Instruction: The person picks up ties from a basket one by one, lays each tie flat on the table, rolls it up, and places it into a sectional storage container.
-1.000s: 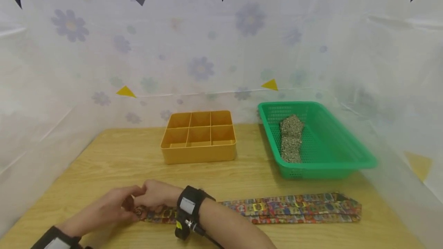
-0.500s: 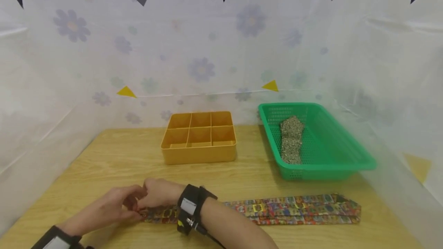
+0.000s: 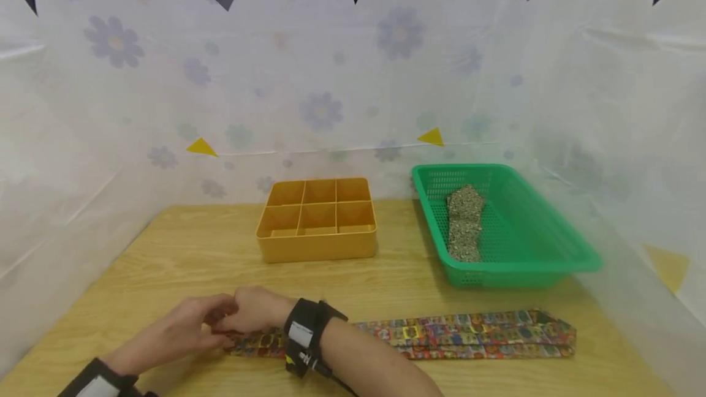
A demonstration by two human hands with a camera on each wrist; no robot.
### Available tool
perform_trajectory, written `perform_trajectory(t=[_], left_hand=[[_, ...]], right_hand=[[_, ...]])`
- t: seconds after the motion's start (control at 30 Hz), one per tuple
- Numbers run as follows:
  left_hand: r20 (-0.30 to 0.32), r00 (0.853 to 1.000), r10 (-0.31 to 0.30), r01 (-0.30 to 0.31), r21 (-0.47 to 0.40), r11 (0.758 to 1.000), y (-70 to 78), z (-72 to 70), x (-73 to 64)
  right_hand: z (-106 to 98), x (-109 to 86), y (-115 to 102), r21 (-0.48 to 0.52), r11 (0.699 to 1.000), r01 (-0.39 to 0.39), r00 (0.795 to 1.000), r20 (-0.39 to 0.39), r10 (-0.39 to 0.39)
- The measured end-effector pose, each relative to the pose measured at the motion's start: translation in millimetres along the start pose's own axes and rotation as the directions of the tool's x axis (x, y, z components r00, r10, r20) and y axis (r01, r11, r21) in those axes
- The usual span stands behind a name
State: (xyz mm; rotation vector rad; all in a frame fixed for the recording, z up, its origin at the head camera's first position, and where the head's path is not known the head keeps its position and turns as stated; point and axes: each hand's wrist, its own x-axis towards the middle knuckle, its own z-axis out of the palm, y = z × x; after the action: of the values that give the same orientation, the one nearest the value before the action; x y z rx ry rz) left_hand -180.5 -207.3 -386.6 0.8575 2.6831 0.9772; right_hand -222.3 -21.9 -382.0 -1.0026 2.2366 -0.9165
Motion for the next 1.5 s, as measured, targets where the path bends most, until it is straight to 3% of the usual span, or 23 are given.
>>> perform_trajectory(t=[0.07, 0.23, 0.43, 0.63, 0.77, 1.0, 1.3, 1.5], left_hand=[[0.009, 1.000, -0.010, 0.010, -0.024, 1.000, 0.4, 1.0, 0.7], [0.023, 1.000, -0.008, 0.010, -0.084, 0.996, 1.1, 3.0, 1.2], [0.017, 1.000, 0.025, -0.024, -0.066, 0.998, 2.8, 4.1, 3.5], [0.049, 0.999, 0.019, -0.019, 0.001, 1.000, 2.9, 4.0, 4.8], [0.092, 0.996, 0.000, 0.002, -0.021, 1.000, 2.4, 4.9, 4.1], [0.119, 0.993, 0.017, -0.010, -0.055, 0.998, 2.7, 5.6, 4.8], [0.067, 0.991, 0.120, -0.117, -0.044, 0.992, -0.1, 8.2, 3.9], [0.056, 0.991, 0.120, -0.116, -0.064, 0.991, -0.2, 9.5, 3.0]], right_hand=[[0, 0.0, 1, -0.001, 1.000, -0.004, 1.000, -0.002, 0.004], [-2, -0.1, 5, 0.128, 0.991, -0.025, 0.998, 0.059, 0.018], [-6, -3.0, 9, 0.272, 0.962, -0.024, 0.992, 0.127, -0.011], [-4, -8.7, 14, 0.352, 0.931, -0.097, 0.994, 0.085, 0.072], [-4, -11.7, 16, 0.374, 0.917, -0.138, 0.990, 0.065, 0.123], [-6, -14.7, 15, 0.427, 0.893, -0.145, 0.989, 0.096, 0.115], [-5, -18.5, 12, 0.330, 0.939, -0.100, 0.994, 0.072, 0.081], [-6, -21.5, 9, 0.274, 0.957, -0.095, 0.994, 0.081, 0.075]])
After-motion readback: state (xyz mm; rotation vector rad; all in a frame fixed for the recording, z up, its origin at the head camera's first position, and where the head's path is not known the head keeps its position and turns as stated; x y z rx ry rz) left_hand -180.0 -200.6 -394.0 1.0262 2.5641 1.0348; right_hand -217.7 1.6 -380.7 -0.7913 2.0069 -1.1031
